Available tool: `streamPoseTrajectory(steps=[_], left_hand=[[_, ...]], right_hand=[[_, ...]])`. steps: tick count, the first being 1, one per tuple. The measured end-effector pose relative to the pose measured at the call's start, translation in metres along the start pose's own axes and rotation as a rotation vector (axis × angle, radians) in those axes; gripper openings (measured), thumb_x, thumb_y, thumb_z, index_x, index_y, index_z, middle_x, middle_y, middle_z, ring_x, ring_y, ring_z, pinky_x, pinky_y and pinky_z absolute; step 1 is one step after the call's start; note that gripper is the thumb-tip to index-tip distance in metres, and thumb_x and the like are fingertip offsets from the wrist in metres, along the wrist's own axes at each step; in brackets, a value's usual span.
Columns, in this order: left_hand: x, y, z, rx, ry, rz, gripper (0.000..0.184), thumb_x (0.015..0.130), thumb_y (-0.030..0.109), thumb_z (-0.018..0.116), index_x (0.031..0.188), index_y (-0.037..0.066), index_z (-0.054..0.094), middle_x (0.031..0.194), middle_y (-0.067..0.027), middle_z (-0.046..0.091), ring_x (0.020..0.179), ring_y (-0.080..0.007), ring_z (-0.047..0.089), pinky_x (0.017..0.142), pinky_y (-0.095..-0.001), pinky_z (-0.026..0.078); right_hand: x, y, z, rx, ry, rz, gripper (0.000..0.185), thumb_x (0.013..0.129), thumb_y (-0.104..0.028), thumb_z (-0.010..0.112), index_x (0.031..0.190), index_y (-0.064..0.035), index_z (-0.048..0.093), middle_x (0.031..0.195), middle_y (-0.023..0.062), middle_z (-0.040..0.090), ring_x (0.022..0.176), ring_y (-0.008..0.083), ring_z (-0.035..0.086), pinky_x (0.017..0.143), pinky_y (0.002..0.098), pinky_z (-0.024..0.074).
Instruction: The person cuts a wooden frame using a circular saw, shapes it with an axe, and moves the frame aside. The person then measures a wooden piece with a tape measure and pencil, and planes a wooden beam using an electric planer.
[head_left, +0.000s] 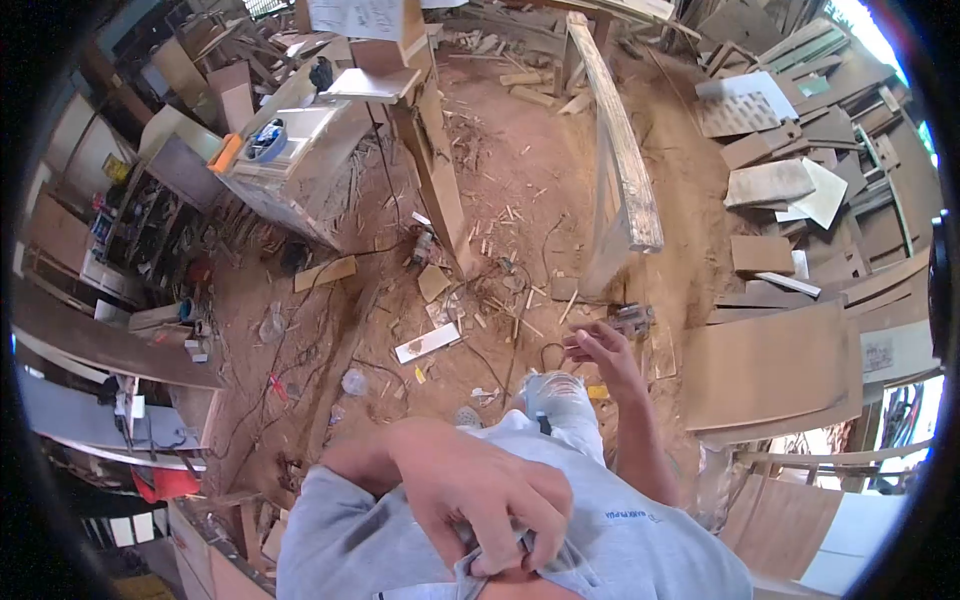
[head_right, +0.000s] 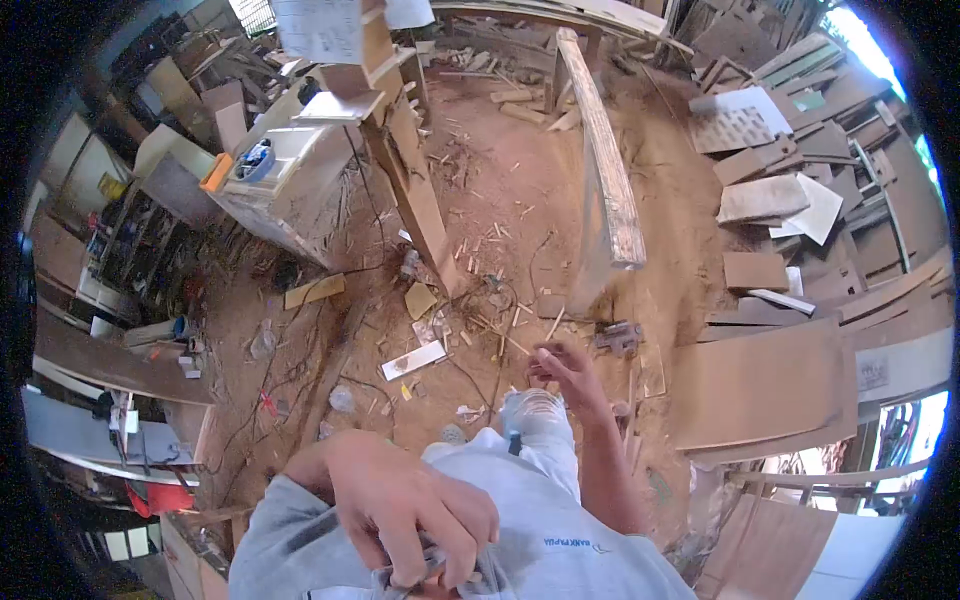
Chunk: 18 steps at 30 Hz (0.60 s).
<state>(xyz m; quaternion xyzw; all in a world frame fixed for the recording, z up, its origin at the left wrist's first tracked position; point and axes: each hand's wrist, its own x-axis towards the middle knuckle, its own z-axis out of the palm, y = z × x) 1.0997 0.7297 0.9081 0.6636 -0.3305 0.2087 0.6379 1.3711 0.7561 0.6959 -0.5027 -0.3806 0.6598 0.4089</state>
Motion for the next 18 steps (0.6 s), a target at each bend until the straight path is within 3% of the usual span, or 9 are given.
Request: streamPoseTrajectory(steps=[7, 10, 11, 13, 15, 18], left_hand=[[0.0, -0.06, -0.176, -0.108, -0.031, -0.051, 0.029, 0.081, 0.036, 0.083, 0.087, 0.016, 0.063, 0.118, -0.0064, 0.061, 0.111, -0.0356, 0.054, 0.102, -0.0516, 0.039], [0.0, -0.096, -0.272, 0.023, -0.158, -0.146, 0.031, 0.09, 0.04, 0.079, 0.094, 0.014, 0.063, 0.128, -0.0105, 0.057, 0.116, -0.0373, 0.05, 0.101, -0.0551, 0.039], [0.008, -0.104, -0.3, 0.077, -0.118, -0.12, 0.033, 0.096, 0.044, 0.07, 0.088, 0.013, 0.062, 0.119, -0.0121, 0.062, 0.107, -0.0368, 0.054, 0.1, -0.0571, 0.04], [0.027, -0.11, -0.351, 0.22, 0.167, -0.056, 0.039, 0.1, 0.046, 0.063, 0.082, 0.011, 0.06, 0.11, -0.0131, 0.065, 0.097, -0.036, 0.057, 0.1, -0.0579, 0.04], [0.052, -0.133, -0.391, 0.434, 0.651, 0.24, 0.05, 0.108, 0.045, 0.051, 0.073, 0.01, 0.057, 0.096, -0.013, 0.069, 0.085, -0.0327, 0.06, 0.1, -0.058, 0.041], [0.086, -0.18, -0.442, 0.316, 0.589, 0.246, 0.044, 0.095, 0.051, 0.062, 0.082, 0.01, 0.056, 0.096, -0.011, 0.065, 0.09, -0.0297, 0.063, 0.093, -0.0476, 0.044]], right_hand=[[0.14, -0.011, -0.074, -0.036, 0.018, 0.062, 0.037, 0.107, -0.026, 0.065, 0.131, 0.0027, 0.065, 0.112, 0.0159, 0.076, 0.098, 0.0214, 0.075, 0.088, 0.0351, 0.0599], [0.224, -0.042, -0.11, -0.055, -0.008, 0.03, 0.035, 0.107, -0.024, 0.064, 0.13, 0.0027, 0.065, 0.111, 0.0144, 0.075, 0.097, 0.0197, 0.074, 0.088, 0.0342, 0.0599], [0.251, -0.053, -0.122, -0.083, -0.028, 0.033, 0.036, 0.107, -0.025, 0.065, 0.13, 0.0024, 0.064, 0.11, 0.0132, 0.075, 0.097, 0.0188, 0.073, 0.087, 0.0333, 0.0599], [0.296, -0.086, -0.139, -0.055, -0.059, 0.03, 0.034, 0.106, -0.021, 0.067, 0.13, 0.0028, 0.065, 0.111, 0.0129, 0.075, 0.098, 0.0188, 0.073, 0.087, 0.0326, 0.0598], [0.326, -0.123, -0.155, -0.016, -0.101, 0.088, 0.034, 0.105, -0.019, 0.068, 0.13, 0.0028, 0.064, 0.112, 0.0125, 0.075, 0.099, 0.0188, 0.073, 0.089, 0.0323, 0.0596], [0.378, -0.158, -0.182, -0.137, -0.136, 0.055, 0.035, 0.104, -0.02, 0.068, 0.13, 0.0027, 0.064, 0.113, 0.0122, 0.075, 0.1, 0.0187, 0.073, 0.091, 0.0316, 0.0587]])
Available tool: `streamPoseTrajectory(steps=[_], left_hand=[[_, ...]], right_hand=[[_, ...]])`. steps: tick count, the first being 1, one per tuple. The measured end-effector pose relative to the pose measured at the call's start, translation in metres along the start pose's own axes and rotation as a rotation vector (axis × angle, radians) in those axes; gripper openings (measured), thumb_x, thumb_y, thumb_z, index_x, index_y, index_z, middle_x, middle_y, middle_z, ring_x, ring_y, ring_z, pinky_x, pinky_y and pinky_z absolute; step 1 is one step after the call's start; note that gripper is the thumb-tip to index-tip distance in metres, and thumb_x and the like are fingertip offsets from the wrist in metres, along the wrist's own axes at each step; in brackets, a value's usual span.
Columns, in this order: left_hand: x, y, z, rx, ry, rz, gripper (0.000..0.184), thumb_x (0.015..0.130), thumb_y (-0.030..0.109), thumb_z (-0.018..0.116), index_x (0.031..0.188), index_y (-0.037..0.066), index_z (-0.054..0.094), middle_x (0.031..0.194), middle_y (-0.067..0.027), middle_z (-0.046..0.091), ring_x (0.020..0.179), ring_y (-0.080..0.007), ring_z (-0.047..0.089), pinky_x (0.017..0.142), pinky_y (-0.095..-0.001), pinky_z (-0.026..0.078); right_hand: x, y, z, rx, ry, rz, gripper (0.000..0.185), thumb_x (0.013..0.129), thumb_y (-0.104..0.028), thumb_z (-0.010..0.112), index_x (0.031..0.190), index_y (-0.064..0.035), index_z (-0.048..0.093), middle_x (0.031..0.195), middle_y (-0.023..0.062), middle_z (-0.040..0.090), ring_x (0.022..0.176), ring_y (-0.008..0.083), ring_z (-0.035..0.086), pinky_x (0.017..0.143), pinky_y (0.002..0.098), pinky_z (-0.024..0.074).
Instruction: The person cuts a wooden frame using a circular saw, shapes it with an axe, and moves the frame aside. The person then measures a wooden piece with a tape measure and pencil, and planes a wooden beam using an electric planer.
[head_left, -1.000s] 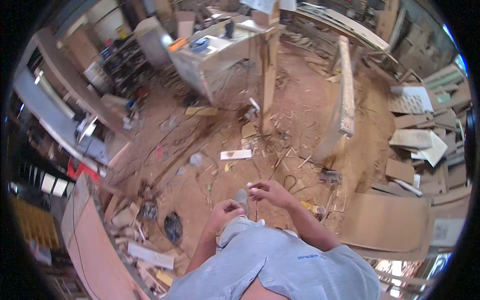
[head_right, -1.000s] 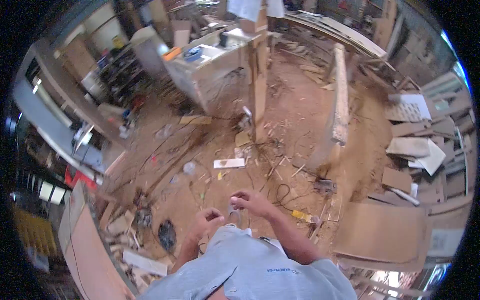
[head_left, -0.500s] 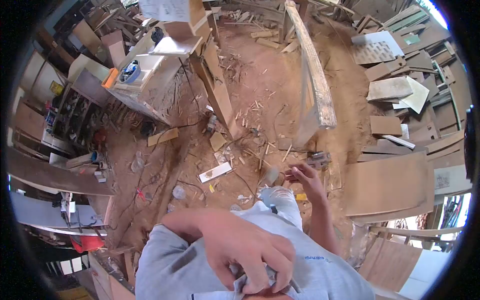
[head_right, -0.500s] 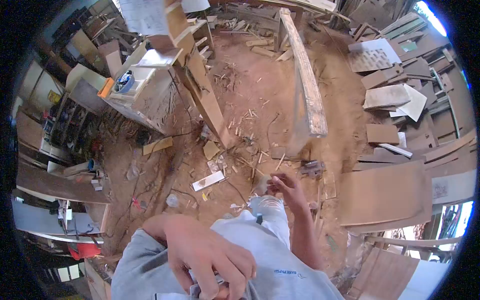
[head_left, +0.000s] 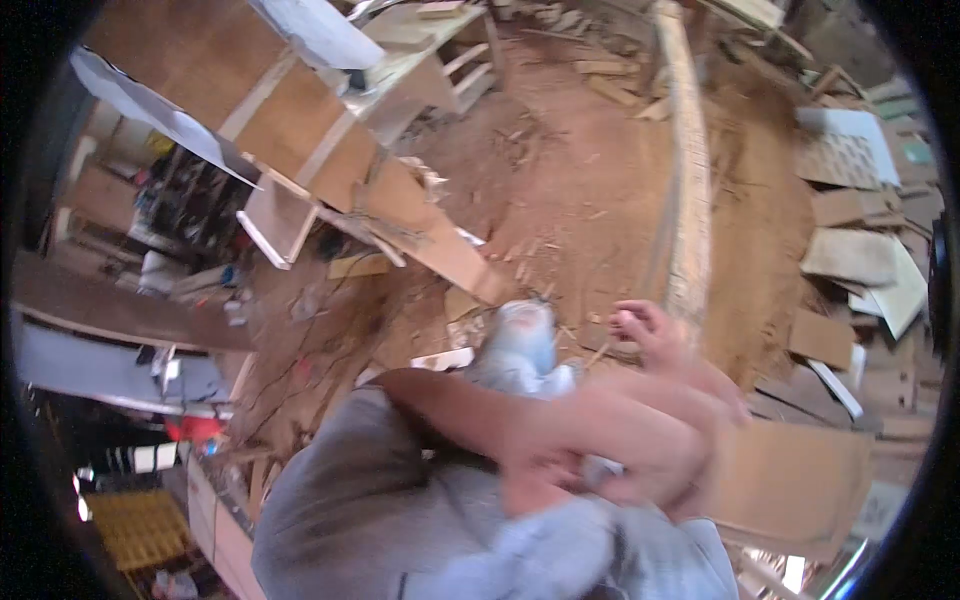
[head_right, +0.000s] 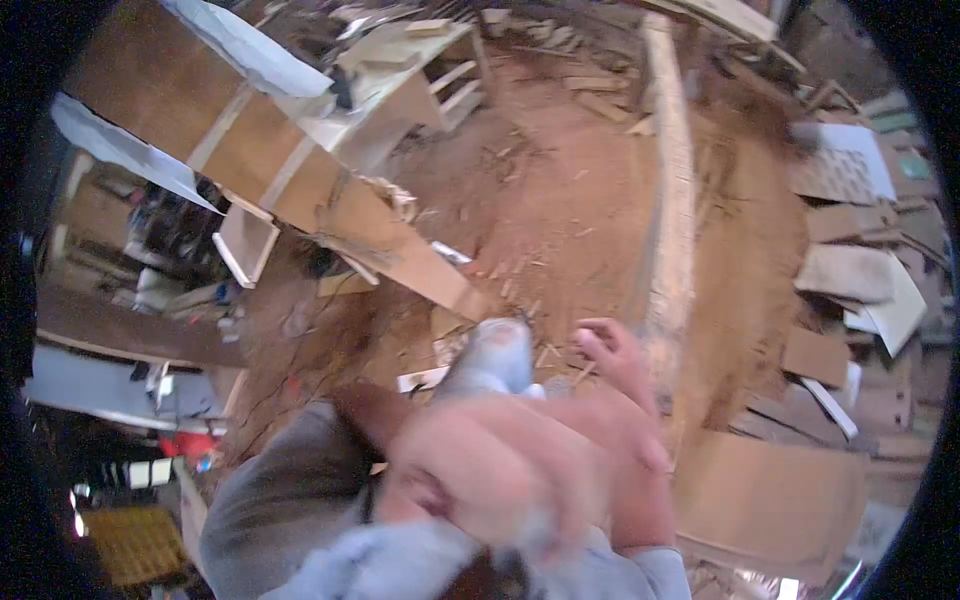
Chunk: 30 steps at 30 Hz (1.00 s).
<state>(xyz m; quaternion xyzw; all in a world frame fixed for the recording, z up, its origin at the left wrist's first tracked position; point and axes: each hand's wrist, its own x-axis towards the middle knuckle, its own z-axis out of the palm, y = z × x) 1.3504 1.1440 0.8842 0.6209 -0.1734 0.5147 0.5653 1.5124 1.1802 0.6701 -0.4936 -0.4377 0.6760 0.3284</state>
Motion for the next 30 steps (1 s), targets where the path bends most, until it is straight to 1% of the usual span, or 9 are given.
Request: streamPoseTrajectory(steps=[4, 8, 13, 15, 18, 21, 23, 25, 30], left_hand=[[0.041, -0.057, -0.037, -0.298, -0.005, -0.018, 0.054, 0.083, 0.058, 0.078, 0.09, 0.008, 0.057, 0.093, -0.0084, 0.064, 0.091, -0.0264, 0.067, 0.081, -0.0362, 0.049], [0.078, -0.094, -0.079, -0.696, 0.141, -0.128, 0.061, 0.08, 0.06, 0.088, 0.082, 0.008, 0.058, 0.086, -0.0076, 0.069, 0.081, -0.0255, 0.071, 0.069, -0.0343, 0.055], [0.097, -0.151, -0.211, -0.885, -0.058, -0.303, 0.064, 0.081, 0.068, 0.078, 0.091, 0.008, 0.057, 0.099, -0.0105, 0.067, 0.093, -0.0324, 0.066, 0.088, -0.0466, 0.045], [0.109, -0.172, -0.296, -0.778, -0.233, -0.367, 0.069, 0.08, 0.073, 0.073, 0.095, 0.008, 0.055, 0.108, -0.0123, 0.066, 0.101, -0.0364, 0.064, 0.101, -0.0538, 0.039], [0.122, -0.18, -0.444, -0.433, -0.417, -0.469, 0.077, 0.074, 0.068, 0.082, 0.112, 0.005, 0.059, 0.118, -0.0137, 0.065, 0.115, -0.0376, 0.061, 0.108, -0.0561, 0.035], [0.133, -0.185, -0.577, -0.031, -0.471, -0.683, 0.078, 0.074, 0.056, 0.091, 0.122, 0.002, 0.061, 0.12, -0.0148, 0.066, 0.116, -0.0348, 0.062, 0.104, -0.046, 0.043], [0.119, -0.165, -0.62, 0.141, -0.416, -0.893, 0.077, 0.08, 0.055, 0.087, 0.129, 0.003, 0.061, 0.127, -0.0151, 0.066, 0.125, -0.0365, 0.061, 0.113, -0.0519, 0.041], [0.088, -0.172, -0.694, 0.389, -0.283, -1.093, 0.076, 0.082, 0.054, 0.088, 0.131, 0.002, 0.061, 0.128, -0.0162, 0.067, 0.123, -0.0339, 0.063, 0.106, -0.0423, 0.048], [-0.003, -0.194, -0.821, 0.796, 0.249, -1.417, 0.072, 0.084, 0.053, 0.086, 0.129, 0.0, 0.065, 0.123, -0.0212, 0.071, 0.115, -0.0345, 0.069, 0.098, -0.0434, 0.054]], right_hand=[[0.056, -0.018, -0.034, -0.059, 0.059, -0.009, 0.038, 0.106, -0.026, 0.066, 0.131, 0.0026, 0.064, 0.114, 0.0146, 0.075, 0.102, 0.0201, 0.072, 0.09, 0.0341, 0.0576], [0.09, -0.025, -0.058, 0.068, 0.193, 0.069, 0.036, 0.106, -0.024, 0.066, 0.13, 0.003, 0.064, 0.113, 0.015, 0.075, 0.1, 0.0201, 0.073, 0.091, 0.033, 0.0577], [0.177, -0.023, -0.101, 0.117, 0.309, 0.097, 0.035, 0.107, -0.021, 0.064, 0.132, 0.0039, 0.063, 0.113, 0.0148, 0.075, 0.1, 0.0208, 0.073, 0.092, 0.0346, 0.0588], [0.238, -0.043, -0.119, 0.097, 0.351, 0.1, 0.035, 0.107, -0.021, 0.064, 0.132, 0.0039, 0.062, 0.113, 0.0149, 0.075, 0.101, 0.0208, 0.073, 0.091, 0.0352, 0.0594], [0.342, -0.062, -0.133, 0.119, 0.426, 0.04, 0.034, 0.105, -0.021, 0.068, 0.13, 0.0029, 0.064, 0.109, 0.0135, 0.076, 0.096, 0.0195, 0.074, 0.087, 0.0334, 0.0591], [0.441, -0.1, -0.163, 0.097, 0.441, 0.169, 0.035, 0.105, -0.022, 0.068, 0.129, 0.002, 0.065, 0.108, 0.0133, 0.076, 0.093, 0.0186, 0.074, 0.083, 0.0325, 0.0594], [0.475, -0.094, -0.164, 0.105, 0.382, 0.103, 0.035, 0.104, -0.023, 0.069, 0.129, 0.0016, 0.065, 0.108, 0.0134, 0.076, 0.092, 0.0182, 0.074, 0.081, 0.0316, 0.0593], [0.542, -0.118, -0.165, 0.026, 0.354, 0.113, 0.035, 0.105, -0.023, 0.068, 0.129, 0.0012, 0.065, 0.108, 0.0137, 0.076, 0.092, 0.0179, 0.074, 0.08, 0.0305, 0.0591], [0.669, -0.173, -0.179, -0.11, 0.268, 0.195, 0.036, 0.105, -0.027, 0.067, 0.129, 0.0009, 0.064, 0.109, 0.0137, 0.076, 0.094, 0.0221, 0.076, 0.082, 0.034, 0.06]])
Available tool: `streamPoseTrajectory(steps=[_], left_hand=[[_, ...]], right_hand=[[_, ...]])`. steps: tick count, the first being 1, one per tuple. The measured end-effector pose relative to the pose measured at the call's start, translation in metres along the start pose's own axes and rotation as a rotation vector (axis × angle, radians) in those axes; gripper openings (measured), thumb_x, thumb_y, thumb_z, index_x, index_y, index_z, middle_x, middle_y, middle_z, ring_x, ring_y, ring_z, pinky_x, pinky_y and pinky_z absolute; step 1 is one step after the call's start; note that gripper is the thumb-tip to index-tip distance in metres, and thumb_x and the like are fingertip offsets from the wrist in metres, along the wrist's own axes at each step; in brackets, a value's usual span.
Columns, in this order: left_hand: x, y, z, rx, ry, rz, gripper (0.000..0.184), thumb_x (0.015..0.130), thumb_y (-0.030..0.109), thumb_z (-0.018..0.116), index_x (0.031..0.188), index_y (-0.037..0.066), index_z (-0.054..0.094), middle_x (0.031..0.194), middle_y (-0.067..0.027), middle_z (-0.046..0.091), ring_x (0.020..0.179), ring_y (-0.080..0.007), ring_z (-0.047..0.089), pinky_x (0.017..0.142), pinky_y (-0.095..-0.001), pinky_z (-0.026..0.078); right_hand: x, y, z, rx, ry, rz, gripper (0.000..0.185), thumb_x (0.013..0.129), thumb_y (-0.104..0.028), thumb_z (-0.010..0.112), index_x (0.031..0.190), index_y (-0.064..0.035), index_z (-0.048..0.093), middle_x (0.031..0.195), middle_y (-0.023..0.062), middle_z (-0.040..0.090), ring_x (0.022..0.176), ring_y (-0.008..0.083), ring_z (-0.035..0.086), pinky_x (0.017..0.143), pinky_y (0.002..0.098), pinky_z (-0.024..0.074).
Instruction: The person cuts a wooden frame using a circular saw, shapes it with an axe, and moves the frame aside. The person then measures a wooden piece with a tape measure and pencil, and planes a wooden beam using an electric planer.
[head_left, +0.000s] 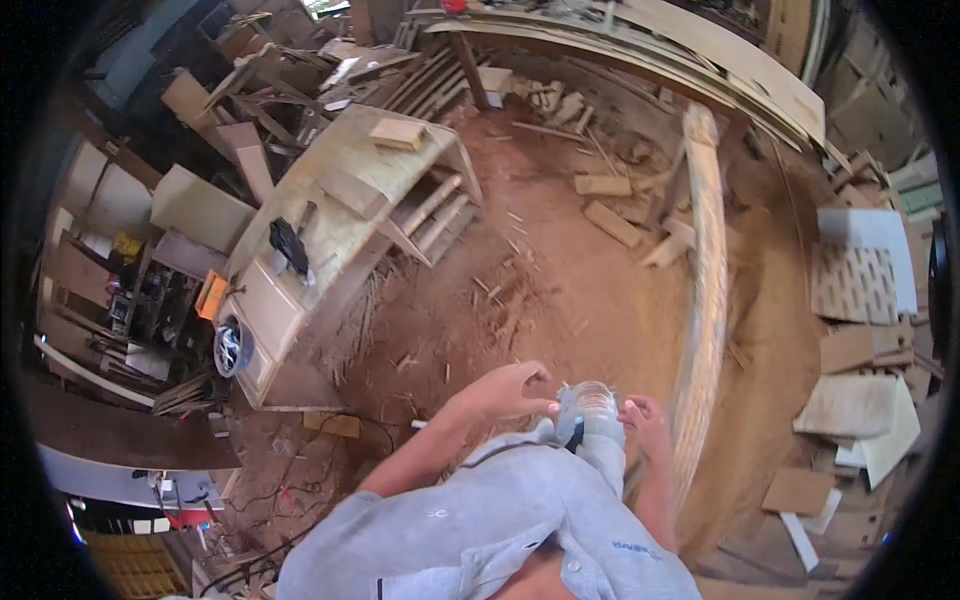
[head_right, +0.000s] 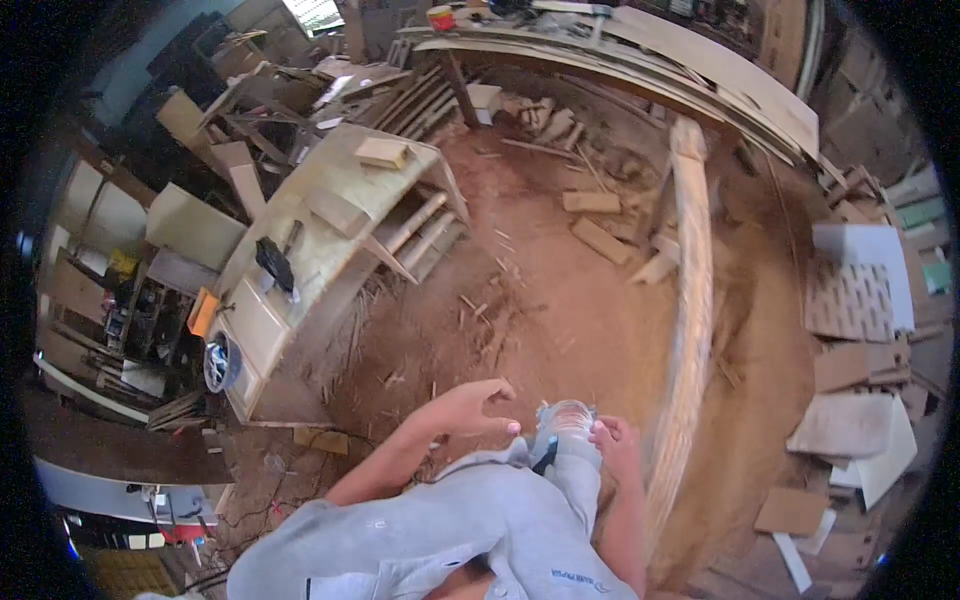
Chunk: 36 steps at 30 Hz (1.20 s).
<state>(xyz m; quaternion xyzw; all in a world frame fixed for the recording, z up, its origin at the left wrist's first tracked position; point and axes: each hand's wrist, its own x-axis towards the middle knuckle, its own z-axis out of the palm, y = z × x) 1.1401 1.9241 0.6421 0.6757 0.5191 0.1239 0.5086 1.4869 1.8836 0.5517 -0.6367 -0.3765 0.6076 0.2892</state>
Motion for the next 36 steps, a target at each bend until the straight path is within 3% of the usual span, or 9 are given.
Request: streamPoseTrajectory(steps=[7, 9, 12, 18, 22, 28, 29, 33, 36], left_hand=[[0.068, -0.138, -0.092, 0.078, 0.264, -0.378, 0.056, 0.088, 0.051, 0.082, 0.111, 0.001, 0.073, 0.106, -0.0193, 0.077, 0.101, -0.0319, 0.074, 0.088, -0.041, 0.058], [0.096, -0.209, -0.116, 0.21, 0.234, -0.476, 0.046, 0.088, 0.043, 0.085, 0.102, 0.0, 0.073, 0.096, -0.0174, 0.077, 0.095, -0.0265, 0.076, 0.084, -0.0384, 0.058], [0.111, -0.243, -0.147, 0.035, 0.579, -0.664, 0.05, 0.086, 0.045, 0.086, 0.1, -0.001, 0.072, 0.098, -0.0187, 0.076, 0.092, -0.0308, 0.073, 0.082, -0.0425, 0.056], [0.137, -0.238, -0.245, -0.267, 1.004, -0.74, 0.046, 0.087, 0.039, 0.088, 0.105, -0.001, 0.075, 0.101, -0.0173, 0.079, 0.091, -0.0268, 0.075, 0.085, -0.0375, 0.058], [0.164, -0.336, -0.321, -0.309, 1.252, -0.838, 0.047, 0.085, 0.041, 0.088, 0.104, 0.0, 0.075, 0.096, -0.015, 0.078, 0.09, -0.0264, 0.075, 0.086, -0.0384, 0.058], [0.237, -0.447, -0.521, 0.043, 1.466, -1.121, 0.097, 0.08, 0.061, 0.084, 0.149, 0.001, 0.05, 0.145, -0.0285, 0.057, 0.136, -0.0424, 0.053, 0.113, -0.0504, 0.044], [0.244, -0.481, -0.545, 0.067, 1.407, -1.219, 0.122, 0.075, 0.069, 0.083, 0.161, 0.001, 0.029, 0.156, -0.033, 0.042, 0.146, -0.0491, 0.039, 0.119, -0.055, 0.037], [0.259, -0.562, -0.61, -0.104, 1.362, -1.393, 0.129, 0.072, 0.069, 0.084, 0.164, 0.002, 0.024, 0.156, -0.033, 0.042, 0.145, -0.0499, 0.04, 0.119, -0.0553, 0.037], [0.278, -0.527, -0.628, -0.034, 1.368, -1.509, 0.126, 0.072, 0.063, 0.085, 0.163, 0.002, 0.023, 0.155, -0.0319, 0.043, 0.143, -0.0495, 0.043, 0.118, -0.056, 0.038]], right_hand=[[0.217, -0.135, 0.053, -0.167, -0.241, -0.076, 0.035, 0.101, -0.032, 0.073, 0.117, -0.0006, 0.074, 0.104, 0.0096, 0.077, 0.088, 0.0147, 0.071, 0.077, 0.0309, 0.0576], [0.332, -0.128, 0.072, -0.371, -0.273, -0.301, 0.038, 0.099, -0.033, 0.075, 0.118, -0.0009, 0.074, 0.102, 0.0093, 0.077, 0.088, 0.0148, 0.071, 0.077, 0.0314, 0.0567], [0.423, -0.238, 0.13, -0.442, -0.394, -0.201, 0.044, 0.095, -0.038, 0.078, 0.12, -0.0011, 0.073, 0.102, 0.0149, 0.077, 0.093, 0.0198, 0.073, 0.084, 0.0364, 0.0583], [0.515, -0.369, 0.242, -0.444, -0.611, -0.447, 0.055, 0.09, -0.04, 0.083, 0.121, 0.0021, 0.067, 0.109, 0.0172, 0.075, 0.102, 0.0256, 0.074, 0.091, 0.04, 0.0592], [0.548, -0.443, 0.298, -0.504, -0.595, -0.379, 0.059, 0.09, -0.038, 0.085, 0.131, -0.0008, 0.063, 0.114, 0.0165, 0.074, 0.106, 0.0248, 0.072, 0.094, 0.0389, 0.0572], [0.654, -0.472, 0.401, -0.549, -0.51, -0.399, 0.074, 0.083, -0.044, 0.089, 0.136, -0.0021, 0.059, 0.127, 0.0196, 0.07, 0.118, 0.0289, 0.069, 0.1, 0.0404, 0.0563], [0.665, -0.486, 0.425, -0.619, -0.492, -0.318, 0.079, 0.081, -0.045, 0.09, 0.138, -0.001, 0.057, 0.133, 0.0222, 0.066, 0.125, 0.0316, 0.065, 0.105, 0.0417, 0.0545], [0.734, -0.497, 0.546, -0.833, -0.532, -0.493, 0.1, 0.074, -0.053, 0.092, 0.147, 0.0002, 0.051, 0.144, 0.0264, 0.059, 0.135, 0.0384, 0.057, 0.114, 0.0473, 0.0468], [0.773, -0.502, 0.63, -0.95, -0.574, -0.635, 0.109, 0.07, -0.056, 0.093, 0.152, -0.0007, 0.047, 0.152, 0.0277, 0.052, 0.143, 0.0416, 0.049, 0.12, 0.0485, 0.0389]])
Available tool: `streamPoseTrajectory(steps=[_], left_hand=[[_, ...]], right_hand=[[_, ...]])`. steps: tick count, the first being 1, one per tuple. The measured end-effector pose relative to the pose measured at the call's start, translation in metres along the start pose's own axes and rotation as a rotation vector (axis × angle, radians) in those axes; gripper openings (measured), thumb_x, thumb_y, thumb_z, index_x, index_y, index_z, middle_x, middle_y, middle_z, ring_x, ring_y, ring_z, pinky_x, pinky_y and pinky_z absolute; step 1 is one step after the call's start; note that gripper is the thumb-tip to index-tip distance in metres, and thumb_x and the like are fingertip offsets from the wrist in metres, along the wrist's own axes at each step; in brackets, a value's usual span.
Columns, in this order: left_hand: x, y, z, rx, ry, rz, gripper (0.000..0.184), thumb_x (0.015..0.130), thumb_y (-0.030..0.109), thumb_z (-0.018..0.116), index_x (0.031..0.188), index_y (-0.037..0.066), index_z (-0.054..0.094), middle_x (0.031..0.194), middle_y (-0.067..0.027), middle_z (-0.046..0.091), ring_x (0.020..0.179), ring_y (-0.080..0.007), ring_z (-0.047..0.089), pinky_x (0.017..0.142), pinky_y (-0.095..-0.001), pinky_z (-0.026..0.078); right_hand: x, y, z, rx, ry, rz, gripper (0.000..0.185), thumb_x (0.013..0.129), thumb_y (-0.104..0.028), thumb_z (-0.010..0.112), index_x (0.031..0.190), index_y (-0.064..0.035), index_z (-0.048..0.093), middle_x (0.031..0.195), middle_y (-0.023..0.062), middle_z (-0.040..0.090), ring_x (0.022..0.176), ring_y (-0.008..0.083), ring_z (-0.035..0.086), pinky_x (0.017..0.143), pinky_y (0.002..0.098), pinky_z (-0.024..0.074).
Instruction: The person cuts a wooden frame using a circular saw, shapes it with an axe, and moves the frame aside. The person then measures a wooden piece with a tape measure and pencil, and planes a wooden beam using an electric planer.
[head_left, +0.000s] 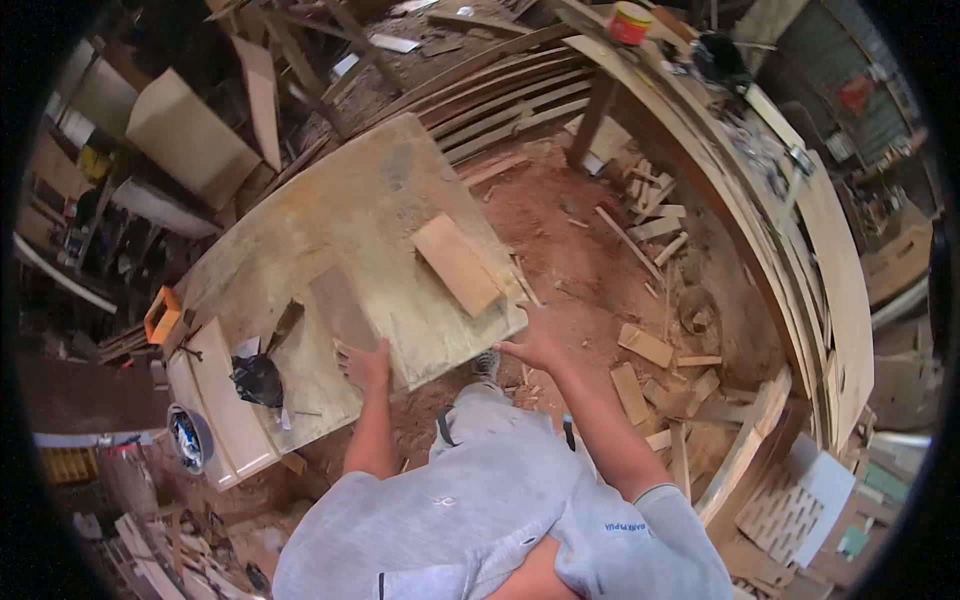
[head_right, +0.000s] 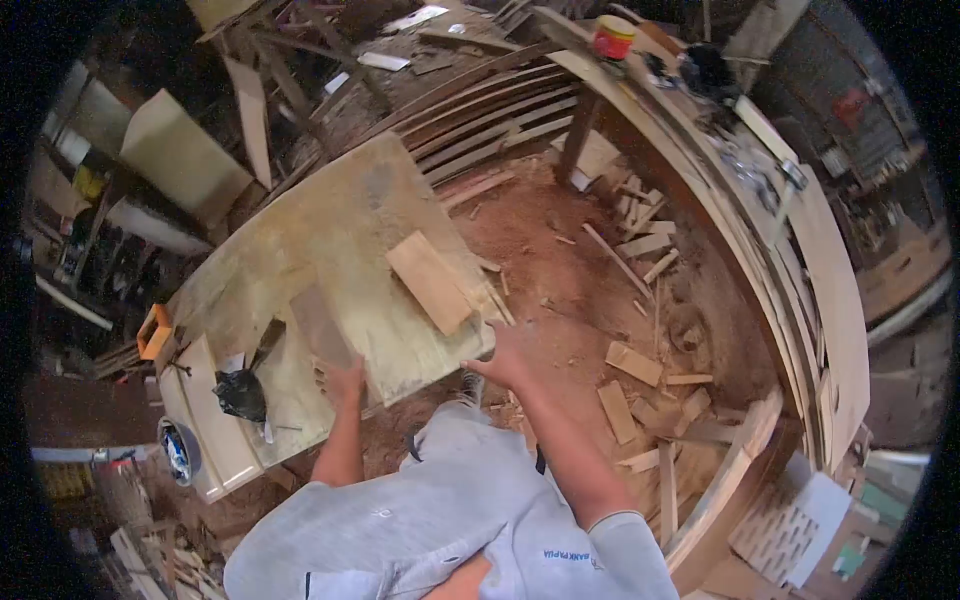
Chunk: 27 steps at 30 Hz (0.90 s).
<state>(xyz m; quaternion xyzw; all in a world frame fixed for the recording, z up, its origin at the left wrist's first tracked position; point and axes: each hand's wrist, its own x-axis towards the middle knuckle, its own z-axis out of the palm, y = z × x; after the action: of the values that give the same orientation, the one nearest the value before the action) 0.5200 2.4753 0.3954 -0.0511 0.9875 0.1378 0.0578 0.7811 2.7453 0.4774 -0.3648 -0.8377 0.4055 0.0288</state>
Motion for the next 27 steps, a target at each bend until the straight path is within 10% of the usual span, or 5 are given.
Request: streamPoseTrajectory(steps=[7, 15, 22, 27], left_hand=[[0.007, 0.005, 0.002, 0.061, 0.148, 0.035, 0.118, 0.071, 0.052, 0.086, 0.16, 0.003, 0.026, 0.154, -0.0307, 0.042, 0.138, -0.0485, 0.045, 0.114, -0.0581, 0.04], [0.039, -0.017, 0.043, 0.055, 0.037, -0.088, 0.135, 0.07, 0.059, 0.087, 0.166, -0.001, 0.013, 0.157, -0.0316, 0.04, 0.144, -0.0498, 0.04, 0.118, -0.0584, 0.036], [0.063, -0.032, 0.049, -0.092, -0.23, 0.049, 0.124, 0.075, 0.057, 0.086, 0.161, -0.004, 0.021, 0.151, -0.0282, 0.046, 0.138, -0.045, 0.047, 0.115, -0.0555, 0.041], [0.058, -0.03, 0.022, -0.32, -0.541, 0.077, 0.112, 0.079, 0.054, 0.085, 0.157, -0.005, 0.03, 0.145, -0.0249, 0.052, 0.133, -0.041, 0.052, 0.112, -0.0528, 0.044]], right_hand=[[0.123, -0.066, 0.06, -0.393, -0.079, 0.032, 0.14, 0.064, -0.057, 0.094, 0.17, -0.014, 0.013, 0.17, 0.0328, 0.016, 0.156, 0.0525, 0.02, 0.122, 0.0607, 0.029], [0.138, -0.039, 0.051, -0.222, -0.213, 0.145, 0.129, 0.067, -0.048, 0.091, 0.17, -0.0161, 0.02, 0.167, 0.0286, 0.03, 0.148, 0.0481, 0.04, 0.123, 0.053, 0.0334], [0.027, 0.034, -0.019, 1.109, -0.058, 0.233, 0.095, 0.085, -0.041, 0.077, 0.164, -0.0032, 0.038, 0.171, 0.0162, 0.033, 0.149, 0.026, 0.044, 0.122, 0.04, 0.0329], [-0.145, 0.119, -0.014, 1.641, 0.3, 0.562, 0.073, 0.09, -0.043, 0.075, 0.15, -0.0067, 0.053, 0.124, 0.0095, 0.07, 0.107, 0.0241, 0.068, 0.095, 0.0442, 0.0549]])
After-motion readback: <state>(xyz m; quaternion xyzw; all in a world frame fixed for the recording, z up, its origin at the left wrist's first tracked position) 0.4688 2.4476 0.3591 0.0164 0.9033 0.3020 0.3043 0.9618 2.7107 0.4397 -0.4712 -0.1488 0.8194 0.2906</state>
